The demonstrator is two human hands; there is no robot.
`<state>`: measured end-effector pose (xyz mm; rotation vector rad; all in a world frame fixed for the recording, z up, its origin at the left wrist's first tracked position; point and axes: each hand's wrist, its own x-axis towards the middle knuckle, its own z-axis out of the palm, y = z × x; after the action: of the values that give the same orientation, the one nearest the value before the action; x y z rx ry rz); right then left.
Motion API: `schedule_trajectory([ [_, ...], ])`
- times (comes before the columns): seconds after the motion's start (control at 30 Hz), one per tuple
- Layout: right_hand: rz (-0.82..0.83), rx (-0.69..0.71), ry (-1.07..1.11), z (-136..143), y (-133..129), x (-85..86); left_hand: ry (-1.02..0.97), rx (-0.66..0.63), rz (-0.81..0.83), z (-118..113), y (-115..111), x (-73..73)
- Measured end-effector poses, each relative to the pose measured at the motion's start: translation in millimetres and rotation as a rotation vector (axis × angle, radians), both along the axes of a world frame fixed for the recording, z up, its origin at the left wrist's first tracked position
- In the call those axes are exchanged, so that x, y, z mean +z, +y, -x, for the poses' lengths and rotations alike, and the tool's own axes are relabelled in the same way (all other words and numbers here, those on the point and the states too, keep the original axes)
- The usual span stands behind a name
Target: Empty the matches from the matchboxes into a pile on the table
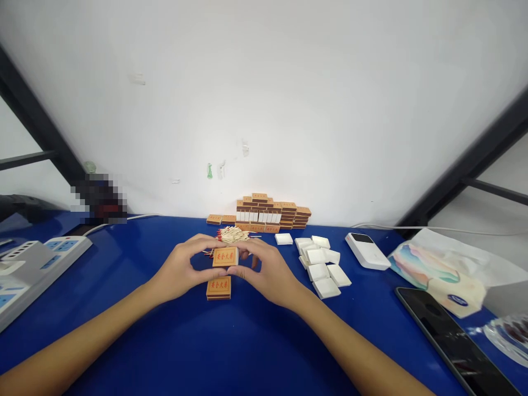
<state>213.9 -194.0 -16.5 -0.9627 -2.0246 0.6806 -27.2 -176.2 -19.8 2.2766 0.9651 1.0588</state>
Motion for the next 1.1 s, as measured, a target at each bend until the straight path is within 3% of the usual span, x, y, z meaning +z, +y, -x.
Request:
schedule_trajectory([
  [0.13, 0.058, -0.071, 0.143, -2, 6, -1.6, -0.057, 0.06, 0.025, -15, 11, 5.1],
  [0.23, 0.068, -0.163, 0.268, -3, 11, -3.9, -0.094, 0.152, 0.035, -26, 19, 2.5],
  [0.33, 0.138, -0.157, 0.325, -5, 14, -6.1, -0.101, 0.16, 0.003, -32, 23, -2.5],
  [0.6, 0.362, -0.016, 0.395, 6, 8, -16.1, -0.077, 0.103, -0.026, -29, 15, -12.8],
  [0.93, 0.549, -0.202, 0.541, -2, 16, -17.0, -0.005, 0.184, -0.009, -17, 17, -16.2],
  [1.1, 0.541, -0.305, 0.593, -14, 26, -12.4, -0.056, 0.246, 0.028, -13, 19, -14.0],
])
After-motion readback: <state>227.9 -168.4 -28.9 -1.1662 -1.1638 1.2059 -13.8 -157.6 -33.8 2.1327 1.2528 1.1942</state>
